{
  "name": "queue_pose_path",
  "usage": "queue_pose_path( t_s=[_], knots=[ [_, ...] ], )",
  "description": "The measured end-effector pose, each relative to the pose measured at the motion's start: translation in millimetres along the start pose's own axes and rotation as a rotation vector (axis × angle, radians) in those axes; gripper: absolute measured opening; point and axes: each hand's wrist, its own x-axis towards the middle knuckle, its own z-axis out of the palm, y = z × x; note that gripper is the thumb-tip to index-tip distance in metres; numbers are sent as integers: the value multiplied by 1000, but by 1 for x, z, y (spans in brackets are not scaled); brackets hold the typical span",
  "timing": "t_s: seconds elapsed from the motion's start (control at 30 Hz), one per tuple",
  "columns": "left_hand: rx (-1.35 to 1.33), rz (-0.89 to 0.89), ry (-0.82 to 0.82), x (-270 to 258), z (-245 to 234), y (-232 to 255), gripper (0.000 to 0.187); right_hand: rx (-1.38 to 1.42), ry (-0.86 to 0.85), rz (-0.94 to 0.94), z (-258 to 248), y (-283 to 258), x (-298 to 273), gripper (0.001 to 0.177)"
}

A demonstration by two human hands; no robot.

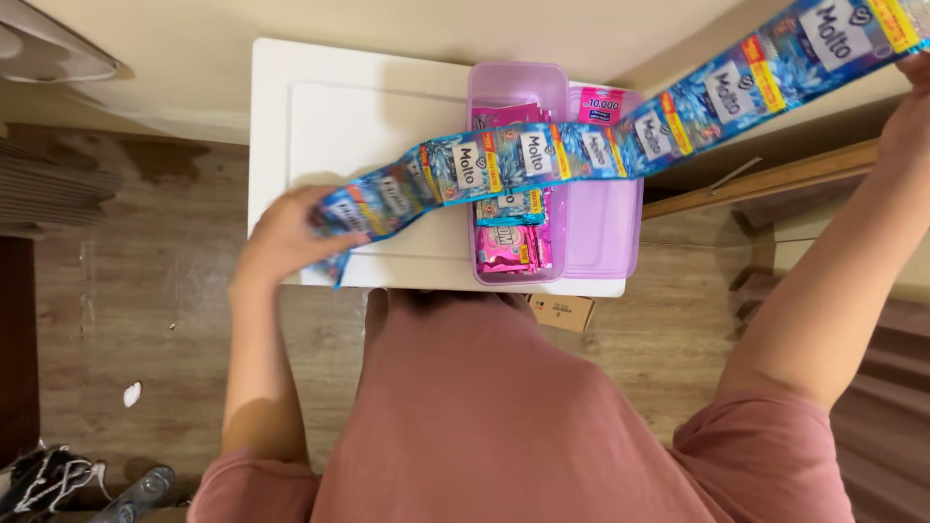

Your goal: The person opens a purple plastic container and removes multiple Molto and Boom snack packets, placing them on a white surface. Then the person opens a cardboard box and removes several Daia detergent packets, placing them on the same surface.

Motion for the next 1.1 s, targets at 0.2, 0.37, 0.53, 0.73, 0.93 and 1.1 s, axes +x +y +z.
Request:
queue_pose_path(
  t_s=[0.2,0.37,0.53,0.73,0.93,1.1],
  knots=[
    [180,7,-131,26,-4,14,19,4,28,72,11,4,-1,21],
    [-652,185,100,26,-40,3,19,27,51,80,25,0,-9,19],
    [-1184,392,399,15,-81,37,30,39,50,78,79,-42,-10,18],
    [-1340,548,532,0,-82,45,43,5,-26,124,244,-182,-53,18],
    [268,244,474,-26,-48,-28,55,-84,-817,114,401,-213,-109,56],
    [-247,-105,500,-62,-35,-60,40,-437,-914,31,419,-189,-153,86]
  ],
)
